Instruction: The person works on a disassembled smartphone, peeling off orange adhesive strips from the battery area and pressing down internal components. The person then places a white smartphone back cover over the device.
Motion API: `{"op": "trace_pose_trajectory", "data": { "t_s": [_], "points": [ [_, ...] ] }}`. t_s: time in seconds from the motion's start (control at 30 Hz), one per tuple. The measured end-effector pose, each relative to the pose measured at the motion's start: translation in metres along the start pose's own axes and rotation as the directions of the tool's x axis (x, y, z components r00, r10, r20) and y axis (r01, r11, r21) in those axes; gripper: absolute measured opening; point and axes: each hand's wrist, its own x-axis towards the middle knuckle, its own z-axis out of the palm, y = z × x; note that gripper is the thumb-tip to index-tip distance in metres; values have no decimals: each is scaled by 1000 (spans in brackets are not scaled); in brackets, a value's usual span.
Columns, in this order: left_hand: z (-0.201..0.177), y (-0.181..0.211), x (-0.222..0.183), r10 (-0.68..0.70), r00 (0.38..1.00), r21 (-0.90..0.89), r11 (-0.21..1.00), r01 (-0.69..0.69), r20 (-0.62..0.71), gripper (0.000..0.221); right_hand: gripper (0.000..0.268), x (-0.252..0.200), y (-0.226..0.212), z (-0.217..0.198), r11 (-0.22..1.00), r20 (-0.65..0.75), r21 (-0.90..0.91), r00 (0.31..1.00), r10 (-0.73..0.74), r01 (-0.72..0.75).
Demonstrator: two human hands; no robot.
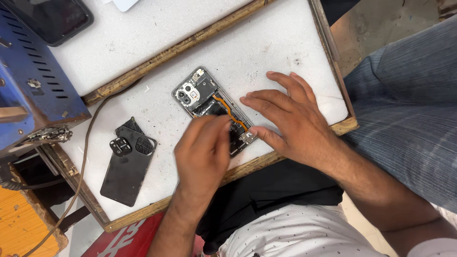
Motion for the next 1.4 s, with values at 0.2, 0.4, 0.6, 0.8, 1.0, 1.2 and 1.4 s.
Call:
{"op": "trace_pose_trajectory", "data": {
  "t_s": [0.2, 0.4, 0.6, 0.8, 1.0, 1.2, 1.4],
  "points": [
    [-11, -3, -38, -152, 983, -158, 978, 135, -101, 14, 26, 24, -8, 9, 998, -92, -65, 996, -15, 9],
    [-13, -11, -53, -141, 980, -186, 976, 114, -139, 12, 13, 39, -23, 15, 982, -136, -180, 987, -83, 58],
    [-11, -17, -56, -172, 976, -229, 964, 138, -135, 9, 8, 20, -13, 15, 984, -196, -152, 972, -126, 97],
    [-12, -23, -55, -167, 985, -188, 970, 156, -44, 8, 3, -11, 5, -26, 978, -299, -181, 953, 41, -99],
    [-8, -19, -45, -15, 999, -2, 1000, 15, 31, 13, 31, -4, -15, -7, 930, -115, -365, 990, -84, 37],
    [-11, -18, -39, -53, 997, -25, 998, 55, 59, 11, 25, -18, -17, -4, 996, -99, -78, 995, 31, -38],
    [-11, -24, -42, -48, 998, -107, 993, 51, 30, 11, 37, -21, 0, 0, 997, -114, -77, 993, -38, 29]
  ]
}}
